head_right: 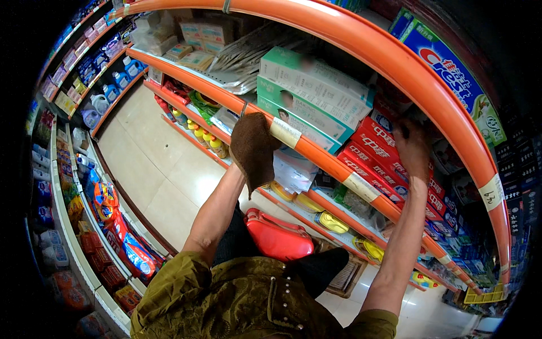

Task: The person uses a brown cloth to wipe the front edges of shelves in a store aisle. They clean the edges of shelves stocked with chips and then move to a section with toothpaste boxes, wiping the orange shelf edges and the boxes themselves.

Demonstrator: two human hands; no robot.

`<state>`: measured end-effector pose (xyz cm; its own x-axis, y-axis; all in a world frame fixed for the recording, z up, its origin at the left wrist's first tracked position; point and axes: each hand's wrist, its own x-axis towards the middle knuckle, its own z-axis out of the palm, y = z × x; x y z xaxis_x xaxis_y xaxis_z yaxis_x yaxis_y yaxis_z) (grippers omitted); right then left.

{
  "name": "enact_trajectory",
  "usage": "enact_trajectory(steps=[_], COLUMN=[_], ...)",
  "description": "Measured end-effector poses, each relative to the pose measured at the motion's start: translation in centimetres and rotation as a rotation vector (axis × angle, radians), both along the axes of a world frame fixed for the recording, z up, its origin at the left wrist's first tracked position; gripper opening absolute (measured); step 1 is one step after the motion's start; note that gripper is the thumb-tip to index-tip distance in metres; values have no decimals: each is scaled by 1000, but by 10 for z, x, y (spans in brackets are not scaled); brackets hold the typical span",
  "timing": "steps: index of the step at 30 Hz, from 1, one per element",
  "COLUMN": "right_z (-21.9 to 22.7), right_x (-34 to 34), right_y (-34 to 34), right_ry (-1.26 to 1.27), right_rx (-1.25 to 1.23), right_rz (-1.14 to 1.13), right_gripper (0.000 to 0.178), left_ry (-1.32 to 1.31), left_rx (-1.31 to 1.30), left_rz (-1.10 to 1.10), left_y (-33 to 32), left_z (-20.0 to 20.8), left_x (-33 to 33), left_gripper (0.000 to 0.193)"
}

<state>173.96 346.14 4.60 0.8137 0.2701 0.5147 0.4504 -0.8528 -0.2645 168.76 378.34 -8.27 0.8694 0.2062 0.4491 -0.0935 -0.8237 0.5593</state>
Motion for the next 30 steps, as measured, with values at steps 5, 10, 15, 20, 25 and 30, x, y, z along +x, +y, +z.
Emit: enact_trajectory(steps=[5, 10, 15, 20, 25, 30], right_z=[-1, -4, -3, -3, 2, 6], right_x=[-1, -1, 2, 0, -5, -7], right_y=[0, -3, -3, -1, 2, 4], right_ry=[-31, 3, -2, 18, 49, 109], right_rx=[-7, 11, -10, 32, 14, -61], right_rz=[-5, -16, -26, -21, -28, -85], right_gripper=[19, 21, 24, 26, 26, 28], left_ry=[90, 176, 68, 144, 167, 90], left_rx=[114, 8, -143, 137, 93, -45], left_rz=[37, 60, 95, -38, -7, -67], left_y=[2, 1, -9, -3, -14, -2], left_z=[-12, -10, 34, 2, -7, -10], left_x=[14, 24, -7, 11, 5, 17], left_gripper=[26, 21, 22, 14, 16, 26])
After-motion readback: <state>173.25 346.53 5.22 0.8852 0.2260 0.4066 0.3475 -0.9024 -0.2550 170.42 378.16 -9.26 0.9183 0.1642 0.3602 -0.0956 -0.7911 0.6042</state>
